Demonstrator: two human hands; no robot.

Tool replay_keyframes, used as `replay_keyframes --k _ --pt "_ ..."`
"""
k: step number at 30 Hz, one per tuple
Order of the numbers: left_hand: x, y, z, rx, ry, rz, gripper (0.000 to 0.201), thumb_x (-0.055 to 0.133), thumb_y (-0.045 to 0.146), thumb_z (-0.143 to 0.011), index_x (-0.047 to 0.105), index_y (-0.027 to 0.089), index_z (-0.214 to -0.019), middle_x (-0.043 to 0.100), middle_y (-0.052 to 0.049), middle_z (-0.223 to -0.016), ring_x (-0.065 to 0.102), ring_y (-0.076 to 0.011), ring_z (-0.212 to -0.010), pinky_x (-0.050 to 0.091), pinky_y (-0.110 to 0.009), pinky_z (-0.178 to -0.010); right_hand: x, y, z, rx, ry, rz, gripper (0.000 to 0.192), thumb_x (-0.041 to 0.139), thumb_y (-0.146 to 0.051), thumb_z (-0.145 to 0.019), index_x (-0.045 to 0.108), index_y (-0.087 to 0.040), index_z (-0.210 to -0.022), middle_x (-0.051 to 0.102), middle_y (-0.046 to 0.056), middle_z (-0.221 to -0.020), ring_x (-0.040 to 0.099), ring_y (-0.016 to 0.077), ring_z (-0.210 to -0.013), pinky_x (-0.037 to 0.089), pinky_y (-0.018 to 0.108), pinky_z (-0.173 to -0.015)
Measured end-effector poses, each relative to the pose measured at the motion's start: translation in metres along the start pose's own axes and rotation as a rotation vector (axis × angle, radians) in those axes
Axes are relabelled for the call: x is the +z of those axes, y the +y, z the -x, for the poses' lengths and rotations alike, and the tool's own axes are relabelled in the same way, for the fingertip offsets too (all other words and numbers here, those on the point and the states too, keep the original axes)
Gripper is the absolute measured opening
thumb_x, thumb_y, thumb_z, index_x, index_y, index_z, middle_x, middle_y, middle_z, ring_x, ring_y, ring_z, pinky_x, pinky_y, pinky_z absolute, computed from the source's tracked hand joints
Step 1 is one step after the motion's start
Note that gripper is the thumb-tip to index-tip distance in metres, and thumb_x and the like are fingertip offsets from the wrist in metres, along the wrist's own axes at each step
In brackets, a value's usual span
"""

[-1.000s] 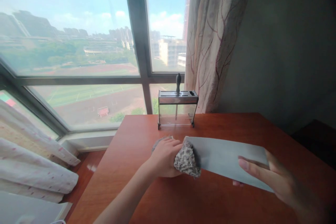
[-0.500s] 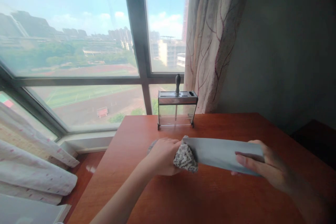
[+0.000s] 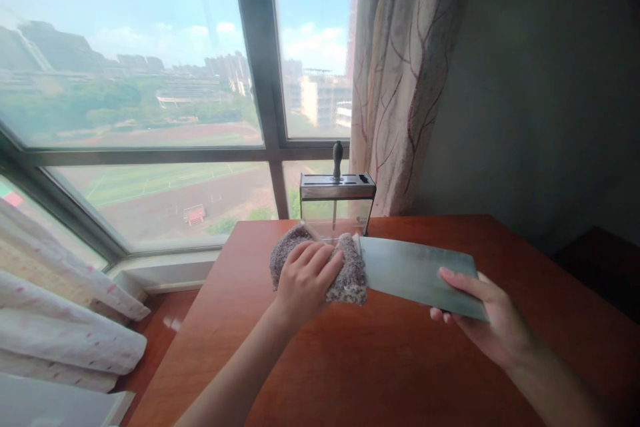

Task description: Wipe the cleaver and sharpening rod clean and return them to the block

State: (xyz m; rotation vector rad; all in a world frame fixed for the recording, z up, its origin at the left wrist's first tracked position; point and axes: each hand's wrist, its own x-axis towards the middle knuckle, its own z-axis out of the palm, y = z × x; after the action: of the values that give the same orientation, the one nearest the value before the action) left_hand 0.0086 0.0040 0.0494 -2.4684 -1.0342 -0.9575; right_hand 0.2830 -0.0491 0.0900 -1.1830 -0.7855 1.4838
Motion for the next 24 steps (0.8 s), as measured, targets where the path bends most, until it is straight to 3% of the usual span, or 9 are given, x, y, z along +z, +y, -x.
replay_keyframes --k 6,10,14,16,20,24 --pt "-0.008 -0.004 -0.009 -0.098 -0.322 0.089 0.030 0.059 0.022 -0.066 0.059 0.019 -0.096 0.067 -0.009 -0.100 0.059 -0.0270 -0.092 0.038 -0.041 -0.088 0.004 -0.007 0.014 -0.129 -0.105 0.345 0.034 0.065 -0.050 -0.074 0.065 -0.015 -0.077 0.067 0.005 -0.054 0.063 0.0218 -0.049 0.050 0.031 -0.048" --pt "-0.012 -0.004 -0.018 -0.081 -0.451 0.160 0.033 0.061 0.021 -0.060 0.060 0.021 -0.093 0.067 -0.007 -0.098 0.060 -0.0268 -0.093 0.038 -0.038 -0.086 -0.006 -0.009 0.023 -0.241 -0.021 0.601 0.028 0.069 -0.050 -0.070 0.064 -0.022 -0.073 0.067 0.002 -0.059 0.063 0.0229 -0.055 0.050 0.032 -0.053" --pt "-0.014 -0.003 -0.022 -0.060 -0.566 0.231 0.023 0.063 0.025 -0.062 0.060 0.023 -0.085 0.068 -0.004 -0.090 0.062 -0.0248 -0.085 0.040 -0.034 -0.078 -0.015 -0.008 0.028 -0.409 0.035 0.809 0.025 0.075 -0.046 -0.064 0.066 -0.024 -0.070 0.065 0.001 -0.063 0.060 0.0207 -0.057 0.051 0.031 -0.058" --pt "-0.016 -0.004 -0.022 -0.063 -0.604 0.262 0.021 0.063 0.026 -0.063 0.060 0.023 -0.084 0.067 -0.004 -0.086 0.062 -0.0242 -0.083 0.040 -0.031 -0.074 -0.014 -0.009 0.028 -0.406 0.065 0.793 0.026 0.075 -0.048 -0.063 0.067 -0.024 -0.071 0.066 0.001 -0.064 0.061 0.0216 -0.058 0.051 0.032 -0.058" --pt "-0.020 -0.006 -0.023 -0.099 -0.582 0.316 0.020 0.066 0.032 -0.062 0.058 0.021 -0.078 0.065 -0.002 -0.079 0.060 -0.0208 -0.073 0.037 -0.027 -0.062 -0.008 -0.016 0.022 -0.300 0.135 0.526 0.030 0.075 -0.049 -0.063 0.067 -0.025 -0.079 0.070 0.003 -0.072 0.066 0.0255 -0.069 0.054 0.035 -0.064" --pt "-0.022 -0.015 -0.019 -0.158 -0.562 0.574 0.023 0.069 0.035 -0.063 0.057 0.017 -0.070 0.058 0.001 -0.067 0.053 -0.0134 -0.062 0.035 -0.022 -0.056 -0.007 -0.018 0.017 -0.224 0.096 0.400 0.027 0.076 -0.046 -0.063 0.069 -0.025 -0.077 0.071 0.003 -0.067 0.066 0.0248 -0.062 0.056 0.039 -0.070"
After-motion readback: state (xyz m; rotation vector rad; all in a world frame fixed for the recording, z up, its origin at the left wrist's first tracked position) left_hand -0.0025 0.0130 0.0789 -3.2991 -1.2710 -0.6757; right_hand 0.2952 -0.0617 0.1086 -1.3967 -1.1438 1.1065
